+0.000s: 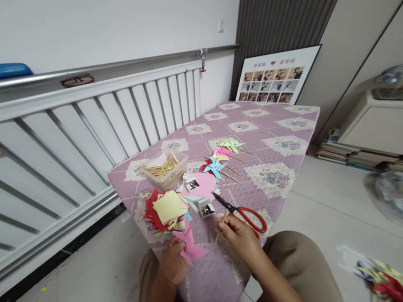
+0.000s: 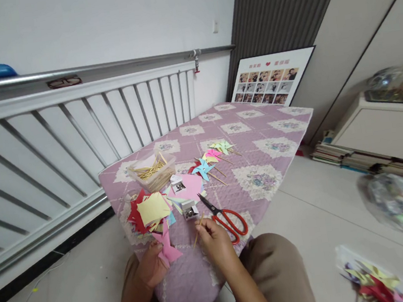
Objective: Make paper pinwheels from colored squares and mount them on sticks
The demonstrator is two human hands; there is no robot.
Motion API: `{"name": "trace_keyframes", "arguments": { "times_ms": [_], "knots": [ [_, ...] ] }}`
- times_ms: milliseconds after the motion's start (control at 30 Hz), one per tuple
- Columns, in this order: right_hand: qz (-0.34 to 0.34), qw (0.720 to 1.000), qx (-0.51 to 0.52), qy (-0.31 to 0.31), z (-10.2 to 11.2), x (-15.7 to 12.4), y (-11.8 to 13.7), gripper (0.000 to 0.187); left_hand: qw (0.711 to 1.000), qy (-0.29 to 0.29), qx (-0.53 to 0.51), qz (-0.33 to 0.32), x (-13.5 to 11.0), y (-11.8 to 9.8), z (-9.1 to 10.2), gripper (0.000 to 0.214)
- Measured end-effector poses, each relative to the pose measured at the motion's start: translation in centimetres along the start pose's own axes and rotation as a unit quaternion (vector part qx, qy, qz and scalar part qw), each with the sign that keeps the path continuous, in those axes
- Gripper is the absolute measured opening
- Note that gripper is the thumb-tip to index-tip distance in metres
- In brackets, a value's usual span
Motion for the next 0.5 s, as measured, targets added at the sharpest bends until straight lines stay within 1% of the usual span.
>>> {"name": "trace_keyframes", "arguments": {
  "times_ms": [67,133,200,367,500],
  "knots": [
    [-0.04,0.995,0.088,0.008,0.1,-0.4,0.1,0.028,1.0,-0.002,0.005,-0.004,0.0,0.1,0.1,0.016],
    [-0.081,0.979,0.186,0.014,0.1,-1.0,0.3,0.034,1.0,0.0,0.009,-0.002,-0.1,0.2,0.2,0.017],
    [-0.101,0.964,0.245,0.02,-0.2,-1.5,0.9,0.038,1.0,0.003,0.005,0.006,-0.1,0.2,0.3,0.017],
    [-0.116,0.943,0.311,0.029,-0.8,-2.4,2.0,0.045,1.0,0.001,-0.011,0.024,-0.1,0.2,0.1,0.017],
    [-0.116,0.942,0.315,0.029,-1.0,-2.7,2.1,0.046,1.0,0.012,-0.005,0.024,-0.1,0.0,-0.4,0.019]
  ]
}}
Point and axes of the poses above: each hand's wrist, its own x-axis towards the middle knuckle, its own z-axis out of the back of the hand, y = z × x, the point moved 2 cm from there along x, towards the middle knuckle, and after that the axes turned 12 degrees about y, right-handed, at the moved point
